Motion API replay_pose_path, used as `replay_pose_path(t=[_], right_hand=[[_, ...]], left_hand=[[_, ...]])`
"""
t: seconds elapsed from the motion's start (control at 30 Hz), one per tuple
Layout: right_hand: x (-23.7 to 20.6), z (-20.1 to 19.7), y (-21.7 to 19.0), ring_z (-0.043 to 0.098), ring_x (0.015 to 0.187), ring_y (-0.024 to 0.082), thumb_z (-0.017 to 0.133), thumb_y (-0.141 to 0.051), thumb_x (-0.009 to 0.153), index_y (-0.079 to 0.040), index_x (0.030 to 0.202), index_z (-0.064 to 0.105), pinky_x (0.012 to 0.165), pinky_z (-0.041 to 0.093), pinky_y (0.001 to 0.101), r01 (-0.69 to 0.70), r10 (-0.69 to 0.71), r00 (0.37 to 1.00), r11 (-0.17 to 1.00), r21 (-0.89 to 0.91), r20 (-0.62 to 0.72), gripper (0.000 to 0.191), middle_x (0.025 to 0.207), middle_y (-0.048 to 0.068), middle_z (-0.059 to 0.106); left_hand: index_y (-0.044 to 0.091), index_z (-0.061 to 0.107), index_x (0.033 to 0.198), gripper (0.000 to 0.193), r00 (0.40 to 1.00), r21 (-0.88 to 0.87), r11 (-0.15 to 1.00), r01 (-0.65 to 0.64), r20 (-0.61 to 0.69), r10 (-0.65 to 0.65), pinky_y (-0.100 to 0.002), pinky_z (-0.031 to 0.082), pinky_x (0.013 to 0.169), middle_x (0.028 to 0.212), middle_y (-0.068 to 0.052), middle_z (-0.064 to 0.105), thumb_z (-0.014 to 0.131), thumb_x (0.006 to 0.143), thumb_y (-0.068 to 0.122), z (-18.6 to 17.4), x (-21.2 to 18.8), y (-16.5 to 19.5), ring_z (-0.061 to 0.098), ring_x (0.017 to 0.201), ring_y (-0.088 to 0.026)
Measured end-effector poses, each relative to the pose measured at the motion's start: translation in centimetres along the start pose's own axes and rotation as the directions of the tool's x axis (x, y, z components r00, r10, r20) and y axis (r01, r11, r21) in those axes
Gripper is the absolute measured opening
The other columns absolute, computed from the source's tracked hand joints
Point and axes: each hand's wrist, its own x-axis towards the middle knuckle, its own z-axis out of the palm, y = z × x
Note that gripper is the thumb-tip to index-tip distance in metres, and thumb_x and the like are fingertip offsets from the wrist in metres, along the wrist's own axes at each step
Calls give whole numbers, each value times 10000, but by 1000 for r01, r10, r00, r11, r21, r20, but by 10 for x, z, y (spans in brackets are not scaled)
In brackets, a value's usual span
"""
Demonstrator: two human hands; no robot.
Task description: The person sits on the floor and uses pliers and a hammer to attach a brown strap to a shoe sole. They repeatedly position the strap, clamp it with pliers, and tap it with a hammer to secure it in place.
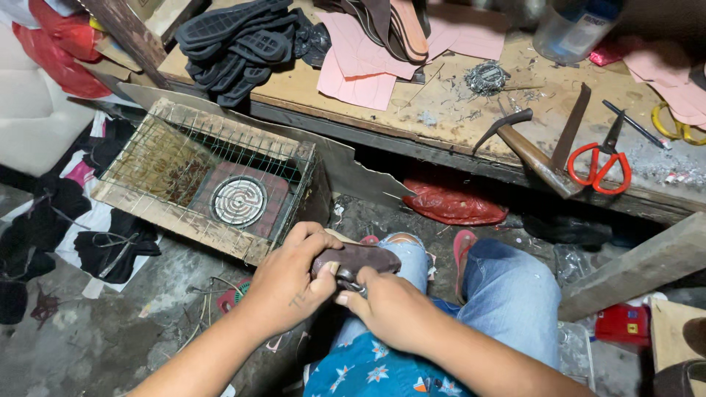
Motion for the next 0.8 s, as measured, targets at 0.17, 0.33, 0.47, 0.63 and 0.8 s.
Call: replay_pose_path(t=[0.17, 0.33, 0.47, 0.63, 0.8], right_hand=[[7, -1, 2, 703, 771, 416, 643, -418, 949, 22, 1037, 580, 713, 536, 484, 38, -36, 997, 999, -28, 63, 453, 752, 244, 689], [13, 0, 7, 681, 779, 445, 628, -375, 948, 47, 1009, 592, 693, 546, 499, -195, 29, 935, 876, 441, 354, 428, 813, 254, 687], [11, 17, 3, 690, 764, 411, 668, -421, 935, 14, 1002, 608, 704, 530, 486, -4, 4, 1000, 1000, 7, -1, 444, 772, 239, 691], [19, 15, 12, 708, 762, 397, 666, -393, 917, 23, 1007, 612, 702, 543, 483, -101, 3, 963, 931, 351, 269, 429, 816, 236, 685], [14, 32, 15, 706, 787, 302, 683, -398, 933, 12, 978, 637, 729, 554, 418, 16, -20, 999, 992, 127, 25, 414, 791, 177, 705]], left_hand=[[116, 655, 1102, 297, 1000, -10, 1000, 28, 5, -28, -465, 551, 805, 1112, -108, 603, 655, 819, 208, -3, 0, -6, 672, 964, -369], [82, 627, 1114, 356, 999, 112, 993, -44, 8, 44, -487, 534, 784, 1151, -137, 587, 668, 794, 232, -2, -4, -11, 654, 938, -398], [71, 627, 1123, 340, 1000, 54, 998, 21, 5, -22, -484, 540, 797, 1142, -134, 592, 665, 832, 244, -2, -5, -16, 657, 961, -400], [53, 621, 1107, 351, 1000, 116, 993, 6, -3, -6, -487, 527, 815, 1139, -155, 593, 671, 806, 227, -2, -8, -19, 641, 958, -414], [29, 598, 1126, 378, 1000, 75, 997, -10, -18, 11, -472, 527, 827, 1157, -166, 591, 689, 820, 232, 0, -11, -25, 639, 999, -414]])
